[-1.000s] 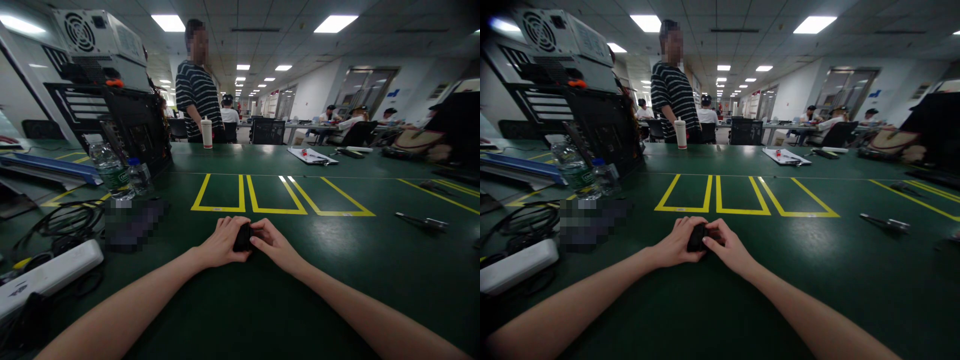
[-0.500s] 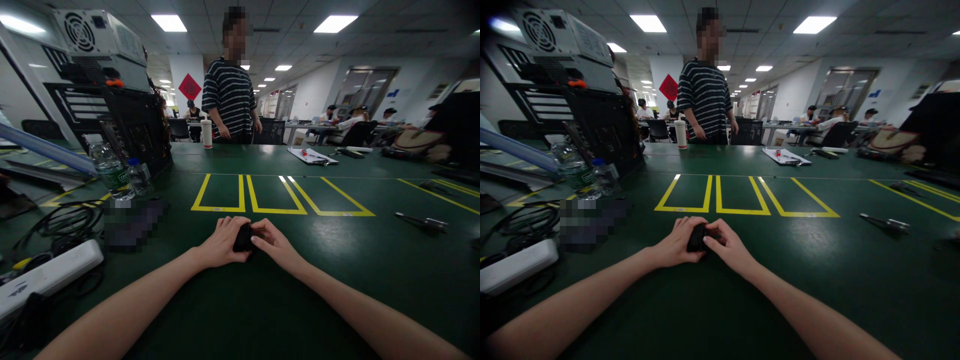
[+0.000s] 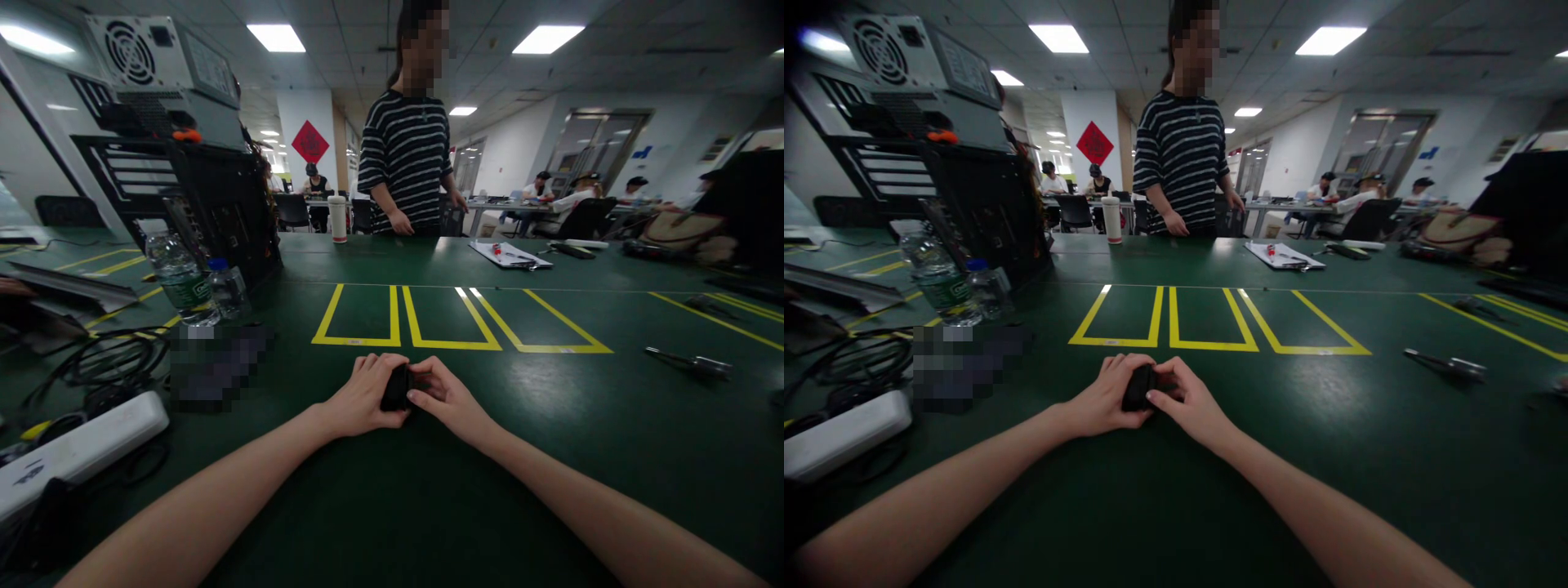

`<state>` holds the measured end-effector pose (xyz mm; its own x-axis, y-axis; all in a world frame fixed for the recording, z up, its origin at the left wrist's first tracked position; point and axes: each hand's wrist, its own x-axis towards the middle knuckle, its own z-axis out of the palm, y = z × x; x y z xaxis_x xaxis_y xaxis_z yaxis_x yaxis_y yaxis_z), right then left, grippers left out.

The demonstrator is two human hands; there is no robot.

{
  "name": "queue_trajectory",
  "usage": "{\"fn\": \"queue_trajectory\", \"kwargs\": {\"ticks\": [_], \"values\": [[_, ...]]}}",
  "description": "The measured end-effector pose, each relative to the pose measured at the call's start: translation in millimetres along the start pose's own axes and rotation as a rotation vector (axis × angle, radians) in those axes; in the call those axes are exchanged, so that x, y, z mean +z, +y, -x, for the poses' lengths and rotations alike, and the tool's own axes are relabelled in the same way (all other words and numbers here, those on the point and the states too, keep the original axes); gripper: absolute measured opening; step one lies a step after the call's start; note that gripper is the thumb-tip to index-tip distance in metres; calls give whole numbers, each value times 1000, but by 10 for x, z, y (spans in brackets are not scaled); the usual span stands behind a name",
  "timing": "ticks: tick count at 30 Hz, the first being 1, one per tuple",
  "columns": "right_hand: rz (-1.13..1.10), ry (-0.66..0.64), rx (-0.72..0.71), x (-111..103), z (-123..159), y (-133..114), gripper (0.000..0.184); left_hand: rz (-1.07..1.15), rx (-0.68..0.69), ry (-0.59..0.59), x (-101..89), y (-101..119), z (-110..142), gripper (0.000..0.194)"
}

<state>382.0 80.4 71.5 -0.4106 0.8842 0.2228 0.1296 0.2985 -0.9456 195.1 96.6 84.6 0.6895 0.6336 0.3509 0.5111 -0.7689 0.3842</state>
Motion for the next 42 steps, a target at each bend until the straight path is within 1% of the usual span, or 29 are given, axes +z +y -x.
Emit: {"fn": "queue_trajectory", "kwargs": {"ticks": [4, 10, 14, 16, 22, 28, 34, 38, 42], "values": [[7, 15, -39, 9, 9, -3, 24, -3, -6, -2, 5, -5, 0, 60], [1, 10, 20, 17, 13, -44, 17, -5, -15, -14, -6, 0, 0, 61], [8, 22, 52, 10, 6, -34, 25, 5, -20, -21, -17, 8, -5, 61], [1, 10, 59, 6, 2, -24, 25, 8, -19, -16, -12, 7, -6, 60], [-15, 19, -14, 11, 3, -13, 25, -18, -13, 13, 25, -9, -7, 61], [-25, 12, 26, 9, 11, -37, 18, 0, -10, 14, 10, -3, -7, 62], [11, 16, 71, 0, 9, -47, 26, 10, -15, -4, -5, 4, -3, 61], [6, -21, 24, -5, 14, -62, 22, -8, -17, 3, 9, -4, -3, 61], [27, -9, -17, -2, 17, -59, 23, -5, -9, 0, 2, -5, 1, 61]]}}
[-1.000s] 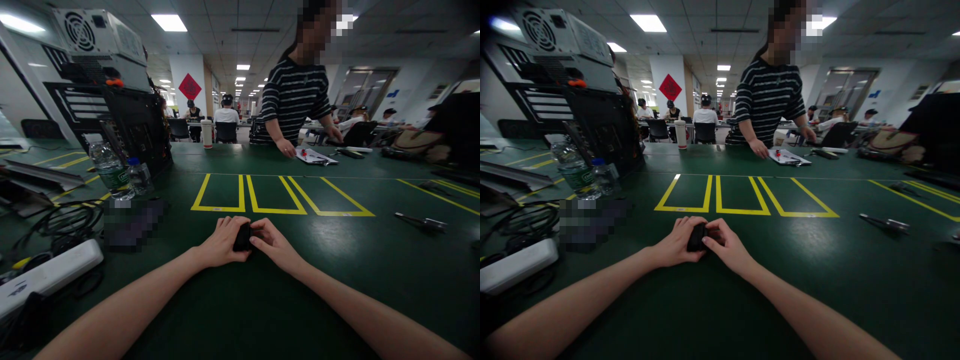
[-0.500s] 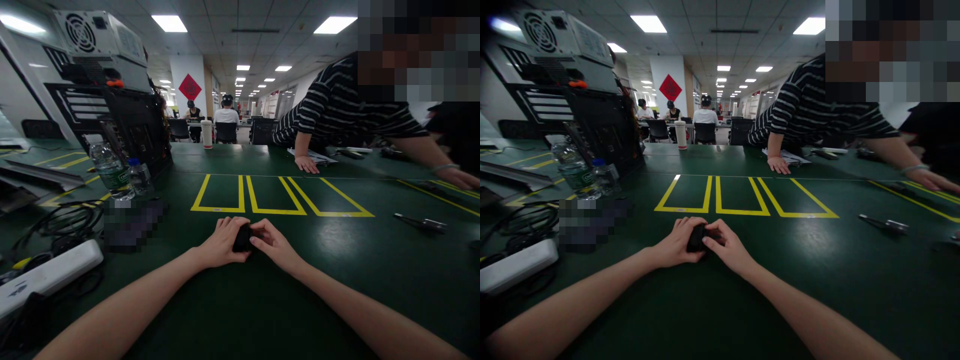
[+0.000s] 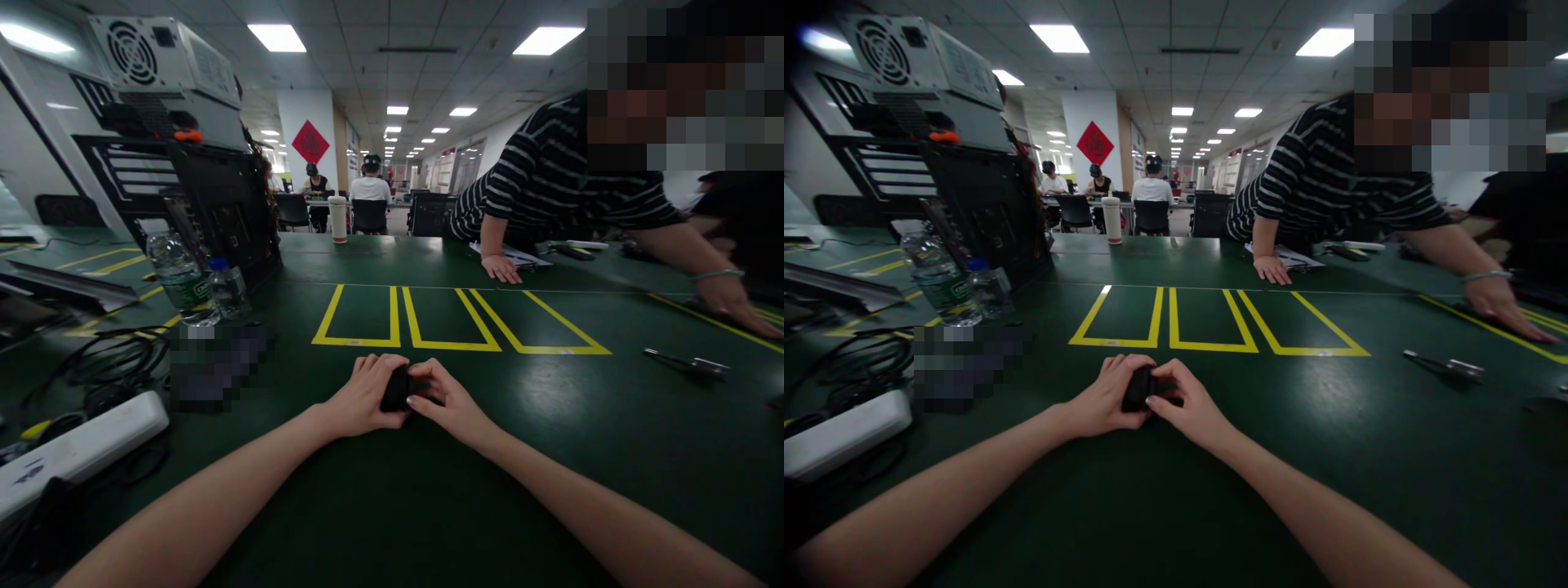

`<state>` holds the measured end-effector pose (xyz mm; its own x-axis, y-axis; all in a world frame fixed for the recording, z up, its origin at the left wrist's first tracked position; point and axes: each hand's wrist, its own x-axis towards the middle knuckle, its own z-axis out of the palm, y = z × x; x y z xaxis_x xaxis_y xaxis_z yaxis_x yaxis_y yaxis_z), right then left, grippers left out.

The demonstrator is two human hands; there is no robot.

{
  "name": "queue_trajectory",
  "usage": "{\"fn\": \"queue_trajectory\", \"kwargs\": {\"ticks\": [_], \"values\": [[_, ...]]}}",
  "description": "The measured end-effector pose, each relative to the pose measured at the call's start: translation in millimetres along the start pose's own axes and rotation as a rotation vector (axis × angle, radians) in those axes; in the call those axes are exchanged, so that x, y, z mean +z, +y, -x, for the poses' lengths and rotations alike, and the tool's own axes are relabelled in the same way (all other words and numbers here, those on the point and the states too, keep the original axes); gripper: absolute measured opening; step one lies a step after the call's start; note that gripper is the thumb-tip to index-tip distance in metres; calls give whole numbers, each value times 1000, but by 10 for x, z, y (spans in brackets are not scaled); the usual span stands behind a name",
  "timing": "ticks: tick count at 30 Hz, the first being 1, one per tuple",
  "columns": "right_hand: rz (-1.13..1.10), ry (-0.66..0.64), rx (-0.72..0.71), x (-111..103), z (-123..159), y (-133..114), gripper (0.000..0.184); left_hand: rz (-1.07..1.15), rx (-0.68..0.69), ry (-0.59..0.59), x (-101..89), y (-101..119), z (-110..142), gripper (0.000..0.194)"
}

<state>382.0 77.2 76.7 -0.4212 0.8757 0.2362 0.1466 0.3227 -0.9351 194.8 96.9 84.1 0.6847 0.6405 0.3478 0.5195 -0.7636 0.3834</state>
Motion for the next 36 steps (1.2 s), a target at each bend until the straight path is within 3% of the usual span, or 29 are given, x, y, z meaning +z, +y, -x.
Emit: {"fn": "queue_trajectory", "kwargs": {"ticks": [5, 11, 18, 28, 36], "values": [[-9, 10, 35, 9, -7, 14, 20, 13, -1, -10, -18, 8, -1, 60], [-36, 12, 62, 14, -20, 43, 30, -8, -11, 0, 10, 3, -11, 62], [0, 12, -21, 10, 0, 23, 23, -7, -6, -8, 1, 6, -2, 61], [-22, 6, 72, 8, -8, 31, 28, 16, -4, -5, -3, 3, -3, 60], [9, 14, 7, 4, 0, 12, 19, 11, 4, -31, -31, 12, 5, 61]]}}
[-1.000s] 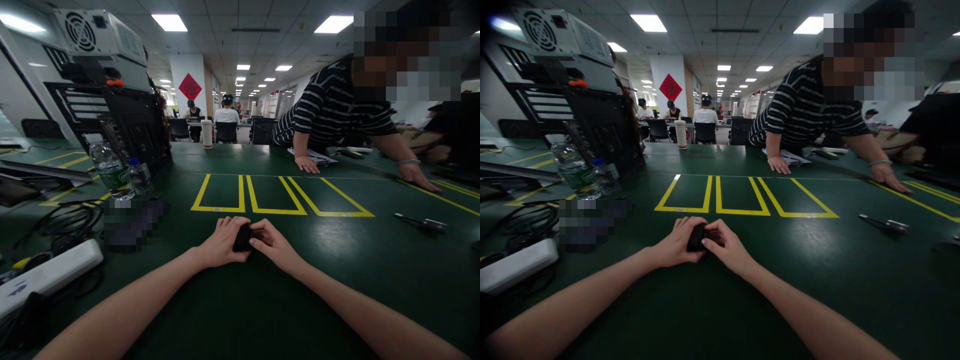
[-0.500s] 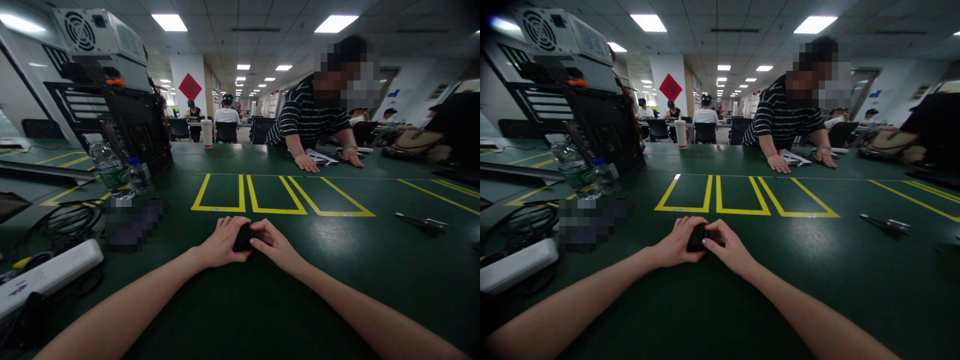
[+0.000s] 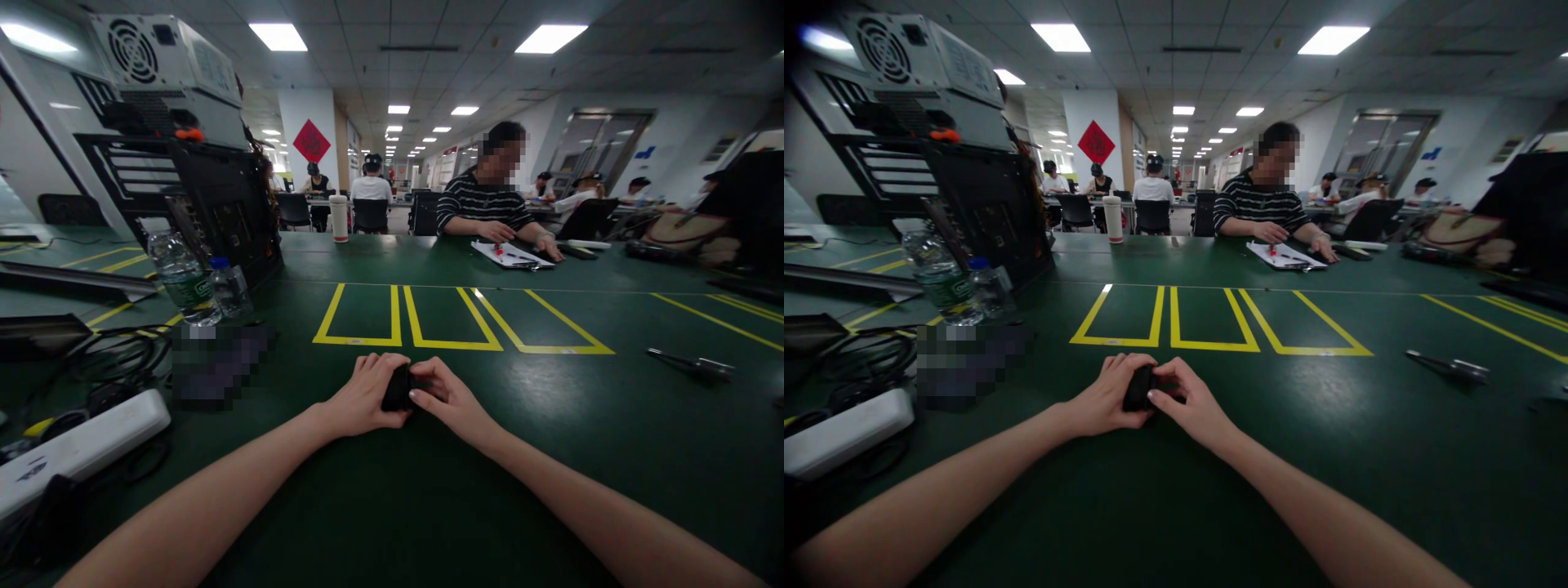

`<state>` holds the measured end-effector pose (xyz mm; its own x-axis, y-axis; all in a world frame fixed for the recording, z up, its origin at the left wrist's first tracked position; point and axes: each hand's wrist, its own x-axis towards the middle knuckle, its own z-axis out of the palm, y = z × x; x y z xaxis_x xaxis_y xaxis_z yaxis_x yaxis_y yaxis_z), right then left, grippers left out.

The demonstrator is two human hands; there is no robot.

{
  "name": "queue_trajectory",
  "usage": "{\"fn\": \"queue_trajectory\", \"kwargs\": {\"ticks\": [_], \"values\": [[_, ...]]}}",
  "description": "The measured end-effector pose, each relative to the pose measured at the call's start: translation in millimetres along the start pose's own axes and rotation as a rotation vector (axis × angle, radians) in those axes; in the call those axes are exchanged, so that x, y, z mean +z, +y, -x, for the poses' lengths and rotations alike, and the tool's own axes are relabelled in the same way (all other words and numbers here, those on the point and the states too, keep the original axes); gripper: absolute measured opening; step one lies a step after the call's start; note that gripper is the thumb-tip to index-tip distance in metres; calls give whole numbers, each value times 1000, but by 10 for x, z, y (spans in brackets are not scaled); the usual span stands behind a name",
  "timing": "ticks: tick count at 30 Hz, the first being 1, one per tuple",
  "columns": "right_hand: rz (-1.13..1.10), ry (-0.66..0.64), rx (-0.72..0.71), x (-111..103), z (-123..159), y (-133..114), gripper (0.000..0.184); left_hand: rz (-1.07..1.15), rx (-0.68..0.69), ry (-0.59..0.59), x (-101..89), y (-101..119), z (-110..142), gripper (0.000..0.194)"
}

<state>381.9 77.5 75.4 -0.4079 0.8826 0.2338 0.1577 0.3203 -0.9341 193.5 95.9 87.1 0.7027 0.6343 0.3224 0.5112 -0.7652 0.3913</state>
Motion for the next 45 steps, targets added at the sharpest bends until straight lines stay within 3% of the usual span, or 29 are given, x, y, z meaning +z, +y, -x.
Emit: {"fn": "queue_trajectory", "kwargs": {"ticks": [9, 15, 19, 24, 31, 36, 41, 45], "values": [[4, -1, 59, 4, -18, 33, 25, -16, -4, 32, 34, -11, -13, 62], [77, 4, -31, 6, 8, 6, 23, -15, -4, 27, 28, -14, -1, 60], [57, 22, -10, 11, 0, 23, 18, -7, -2, 27, 23, -12, -5, 60], [26, 0, 58, 9, -7, 23, 28, 16, -5, 6, 3, -8, -5, 59], [23, -18, -15, 11, -2, 4, 23, -11, 0, 10, 16, -17, 0, 61], [6, -7, 7, 16, -8, 11, 19, -28, -3, 31, 31, -27, -9, 62], [11, -2, 60, 10, -11, 17, 28, -13, -7, 26, 28, -17, -5, 61], [20, -16, 15, 6, -8, 22, 26, -18, -7, 13, 21, -8, -3, 61]]}}
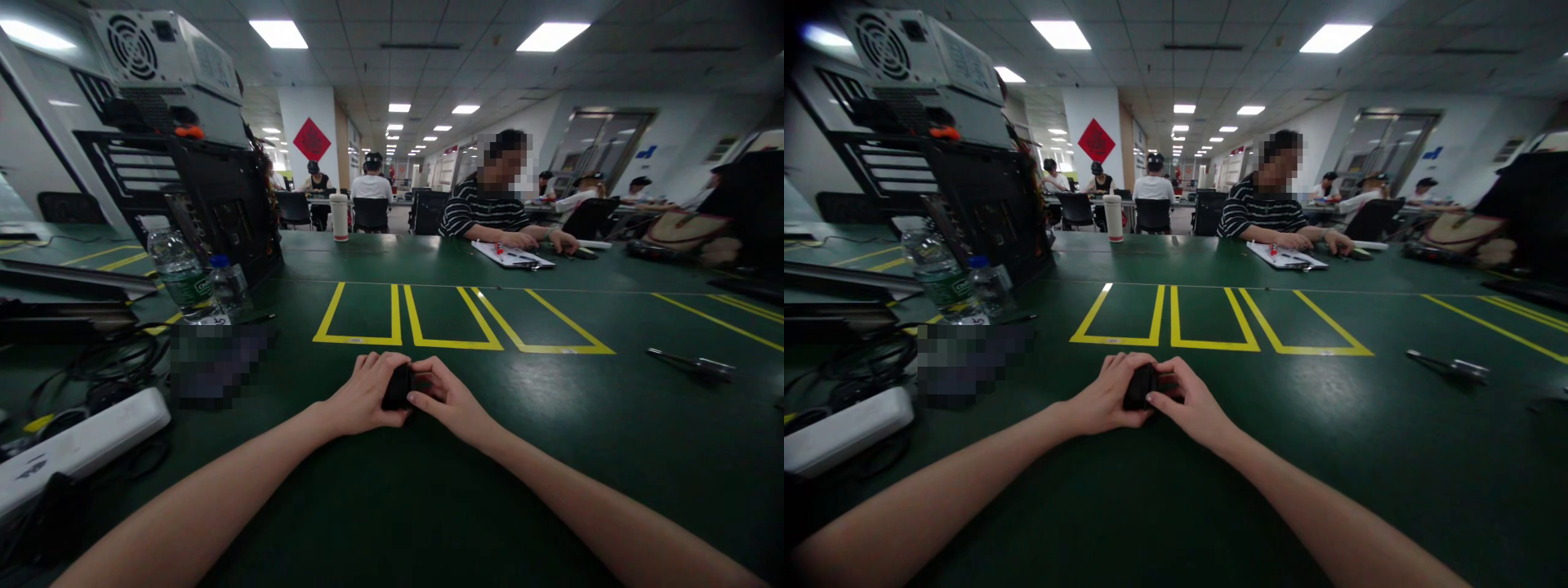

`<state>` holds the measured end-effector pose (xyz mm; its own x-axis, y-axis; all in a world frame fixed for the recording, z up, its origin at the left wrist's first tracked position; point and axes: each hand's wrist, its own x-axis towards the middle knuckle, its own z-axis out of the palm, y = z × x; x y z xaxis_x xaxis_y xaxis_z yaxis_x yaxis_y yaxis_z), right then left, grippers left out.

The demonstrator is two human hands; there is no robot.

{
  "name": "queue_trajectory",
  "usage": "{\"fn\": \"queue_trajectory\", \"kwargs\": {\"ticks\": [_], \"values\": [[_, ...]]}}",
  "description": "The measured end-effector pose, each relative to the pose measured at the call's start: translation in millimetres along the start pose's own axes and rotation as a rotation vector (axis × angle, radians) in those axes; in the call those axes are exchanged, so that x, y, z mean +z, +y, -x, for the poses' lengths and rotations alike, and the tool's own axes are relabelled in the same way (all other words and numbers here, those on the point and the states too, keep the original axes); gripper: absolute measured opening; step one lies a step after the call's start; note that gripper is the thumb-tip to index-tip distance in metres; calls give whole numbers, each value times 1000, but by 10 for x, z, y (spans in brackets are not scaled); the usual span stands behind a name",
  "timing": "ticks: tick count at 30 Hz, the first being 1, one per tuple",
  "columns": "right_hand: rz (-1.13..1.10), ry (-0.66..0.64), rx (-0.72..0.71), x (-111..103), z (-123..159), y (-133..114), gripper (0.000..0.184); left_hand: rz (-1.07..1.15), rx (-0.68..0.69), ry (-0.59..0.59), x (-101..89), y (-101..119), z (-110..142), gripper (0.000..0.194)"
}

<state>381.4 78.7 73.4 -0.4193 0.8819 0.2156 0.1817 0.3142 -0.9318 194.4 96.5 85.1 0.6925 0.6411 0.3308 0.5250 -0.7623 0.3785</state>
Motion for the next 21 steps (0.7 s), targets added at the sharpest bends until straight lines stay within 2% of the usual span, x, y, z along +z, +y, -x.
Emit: {"fn": "queue_trajectory", "kwargs": {"ticks": [3, 7, 14, 21], "values": [[8, 3, -36, 0, 10, -15, 24, 0, -4, -3, -26, 20, -1, 61], [-15, 4, -13, 6, 16, -45, 18, 12, -7, -40, -83, 64, -4, 59], [-18, 12, 34, 3, 2, -34, 28, 22, -5, -16, -47, 33, -5, 61], [21, 21, -68, 10, 4, 8, 25, -6, 0, 12, 11, -4, -6, 61]]}}
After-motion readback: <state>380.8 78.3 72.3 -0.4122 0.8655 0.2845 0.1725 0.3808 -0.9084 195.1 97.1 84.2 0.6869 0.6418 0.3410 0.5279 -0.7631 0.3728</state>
